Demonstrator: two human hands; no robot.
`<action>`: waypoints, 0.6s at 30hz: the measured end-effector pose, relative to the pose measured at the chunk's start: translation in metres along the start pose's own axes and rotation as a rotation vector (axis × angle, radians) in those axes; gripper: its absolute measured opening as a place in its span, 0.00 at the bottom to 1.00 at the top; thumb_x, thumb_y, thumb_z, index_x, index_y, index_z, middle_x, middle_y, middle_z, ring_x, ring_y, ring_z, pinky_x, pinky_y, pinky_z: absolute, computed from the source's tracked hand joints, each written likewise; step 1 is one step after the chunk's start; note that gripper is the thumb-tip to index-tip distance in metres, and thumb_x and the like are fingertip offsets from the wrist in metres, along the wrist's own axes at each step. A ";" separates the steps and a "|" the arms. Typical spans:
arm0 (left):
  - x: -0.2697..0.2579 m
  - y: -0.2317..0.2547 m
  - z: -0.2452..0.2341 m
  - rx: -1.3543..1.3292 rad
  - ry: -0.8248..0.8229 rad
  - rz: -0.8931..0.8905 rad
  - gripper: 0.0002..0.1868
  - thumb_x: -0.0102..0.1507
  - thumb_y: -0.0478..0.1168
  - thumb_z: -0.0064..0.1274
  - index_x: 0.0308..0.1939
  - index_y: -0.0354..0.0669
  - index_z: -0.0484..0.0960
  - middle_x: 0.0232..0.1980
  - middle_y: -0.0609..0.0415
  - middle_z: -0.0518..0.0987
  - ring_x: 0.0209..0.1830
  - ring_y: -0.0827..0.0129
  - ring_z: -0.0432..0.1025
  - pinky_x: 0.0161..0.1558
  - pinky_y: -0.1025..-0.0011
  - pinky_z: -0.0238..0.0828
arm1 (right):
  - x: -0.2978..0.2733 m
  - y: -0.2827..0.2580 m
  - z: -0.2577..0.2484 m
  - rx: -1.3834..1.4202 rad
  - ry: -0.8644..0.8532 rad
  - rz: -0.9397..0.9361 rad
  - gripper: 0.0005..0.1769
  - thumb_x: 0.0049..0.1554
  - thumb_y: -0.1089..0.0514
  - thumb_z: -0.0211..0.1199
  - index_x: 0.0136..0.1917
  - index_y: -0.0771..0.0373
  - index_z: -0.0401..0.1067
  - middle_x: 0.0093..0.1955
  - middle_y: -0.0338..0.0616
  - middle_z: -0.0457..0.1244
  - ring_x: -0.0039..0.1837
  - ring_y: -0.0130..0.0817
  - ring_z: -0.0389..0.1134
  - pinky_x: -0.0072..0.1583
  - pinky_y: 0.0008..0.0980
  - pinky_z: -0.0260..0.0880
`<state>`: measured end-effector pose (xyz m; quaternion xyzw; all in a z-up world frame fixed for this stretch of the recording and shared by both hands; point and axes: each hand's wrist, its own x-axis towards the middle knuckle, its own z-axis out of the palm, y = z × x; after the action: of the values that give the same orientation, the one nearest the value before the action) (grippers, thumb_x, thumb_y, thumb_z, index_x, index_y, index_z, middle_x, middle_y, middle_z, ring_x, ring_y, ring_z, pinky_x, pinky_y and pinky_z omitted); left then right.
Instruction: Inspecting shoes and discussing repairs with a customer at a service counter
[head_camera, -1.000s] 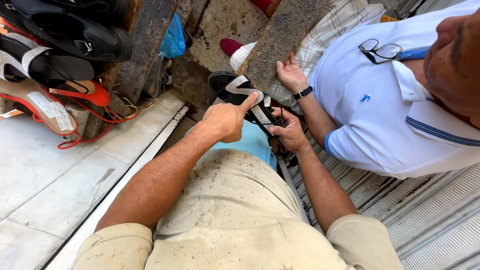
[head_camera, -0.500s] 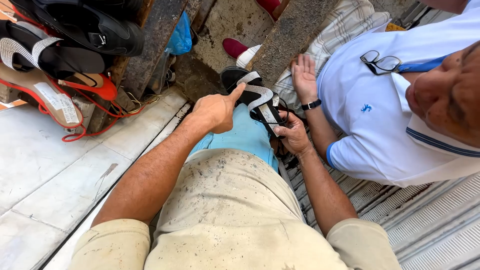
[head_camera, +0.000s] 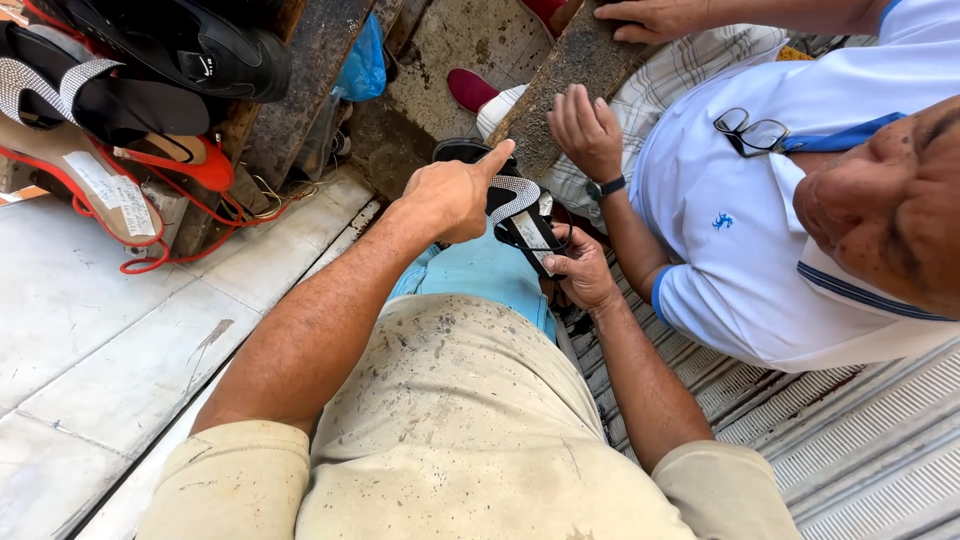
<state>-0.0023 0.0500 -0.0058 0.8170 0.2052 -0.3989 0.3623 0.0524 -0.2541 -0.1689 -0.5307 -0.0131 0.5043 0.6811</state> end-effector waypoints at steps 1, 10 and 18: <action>0.000 0.001 0.000 0.003 0.000 0.005 0.51 0.58 0.28 0.43 0.84 0.54 0.44 0.26 0.48 0.78 0.20 0.60 0.72 0.26 0.63 0.65 | -0.001 -0.001 0.002 0.012 0.006 0.002 0.23 0.44 0.71 0.76 0.53 0.66 0.74 0.62 0.48 0.66 0.66 0.35 0.66 0.62 0.31 0.69; -0.008 -0.014 0.008 0.006 0.029 -0.057 0.51 0.58 0.28 0.43 0.84 0.54 0.43 0.25 0.48 0.78 0.20 0.59 0.73 0.26 0.63 0.68 | 0.002 0.015 -0.016 0.078 0.032 0.030 0.22 0.46 0.72 0.74 0.54 0.66 0.73 0.61 0.46 0.67 0.60 0.32 0.69 0.52 0.23 0.72; -0.007 -0.015 0.031 0.017 -0.017 -0.068 0.49 0.59 0.28 0.43 0.84 0.53 0.44 0.27 0.47 0.79 0.23 0.58 0.75 0.28 0.61 0.71 | 0.011 0.018 -0.021 0.082 0.027 0.024 0.20 0.46 0.71 0.74 0.52 0.65 0.74 0.60 0.45 0.68 0.58 0.30 0.70 0.48 0.21 0.72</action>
<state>-0.0315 0.0360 -0.0193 0.8091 0.2264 -0.4196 0.3435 0.0571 -0.2629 -0.1971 -0.5092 0.0234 0.5054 0.6962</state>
